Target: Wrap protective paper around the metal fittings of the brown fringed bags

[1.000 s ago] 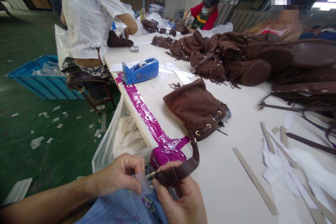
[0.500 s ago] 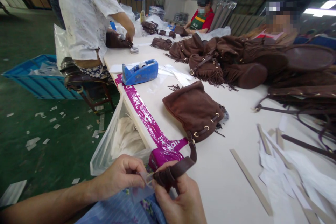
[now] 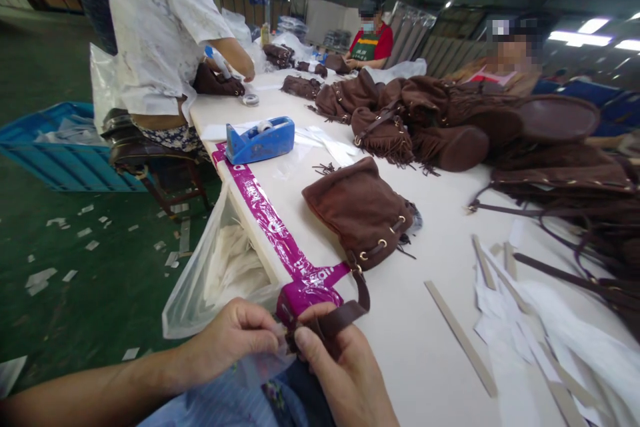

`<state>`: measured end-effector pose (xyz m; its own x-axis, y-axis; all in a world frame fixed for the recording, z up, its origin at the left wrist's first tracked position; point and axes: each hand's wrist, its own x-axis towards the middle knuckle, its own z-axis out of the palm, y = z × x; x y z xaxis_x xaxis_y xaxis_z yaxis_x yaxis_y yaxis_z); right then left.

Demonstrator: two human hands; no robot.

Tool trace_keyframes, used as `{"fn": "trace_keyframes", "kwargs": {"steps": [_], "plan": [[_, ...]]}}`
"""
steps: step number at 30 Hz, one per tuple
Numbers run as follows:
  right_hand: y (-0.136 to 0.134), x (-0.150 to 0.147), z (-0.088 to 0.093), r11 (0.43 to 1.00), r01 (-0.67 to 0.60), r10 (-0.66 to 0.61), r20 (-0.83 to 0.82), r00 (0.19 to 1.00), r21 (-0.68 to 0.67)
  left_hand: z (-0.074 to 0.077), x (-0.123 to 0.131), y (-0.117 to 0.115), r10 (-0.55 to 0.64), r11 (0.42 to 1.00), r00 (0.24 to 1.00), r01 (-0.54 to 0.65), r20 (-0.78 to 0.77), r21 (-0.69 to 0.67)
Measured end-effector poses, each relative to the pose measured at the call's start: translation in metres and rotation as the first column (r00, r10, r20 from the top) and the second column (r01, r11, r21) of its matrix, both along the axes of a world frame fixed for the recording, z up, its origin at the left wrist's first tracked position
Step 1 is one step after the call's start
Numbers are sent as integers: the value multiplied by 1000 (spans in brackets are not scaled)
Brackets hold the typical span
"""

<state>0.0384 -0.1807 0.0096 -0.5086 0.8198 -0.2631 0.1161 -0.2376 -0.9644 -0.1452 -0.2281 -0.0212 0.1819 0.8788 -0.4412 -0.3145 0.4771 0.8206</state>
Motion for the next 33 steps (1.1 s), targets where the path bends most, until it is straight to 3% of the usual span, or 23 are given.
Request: {"fn": "trace_keyframes", "kwargs": {"steps": [4, 9, 15, 19, 27, 29, 33], "plan": [[-2, -3, 1, 998, 63, -64, -37, 997, -20, 2, 3, -4, -66, 998, 996, 66, 68, -8], [-3, -5, 4, 991, 123, -124, -11, 992, -48, 0, 5, -6, -51, 999, 993, 52, 104, -13], [-2, -12, 9, 996, 58, -63, -76, 995, -62, 0, 13, 1, -41, 997, 993, 34, 110, 66], [-1, -7, 12, 996, 76, -76, 2, 997, -50, 5, 22, 6, -33, 999, 988, 27, 151, 44], [-32, 21, -15, 975, 174, -175, 5, 985, -142, -9, 28, 3, 39, 999, 994, -39, 100, 2], [-41, 21, -23, 964, 249, -244, 56, 968, -95, -12, 31, 2, 61, 998, 994, -61, 90, 0], [-49, 20, -31, 959, 282, -283, 81, 956, 24, -10, 35, 2, 67, 998, 993, -67, 94, 6]]}}
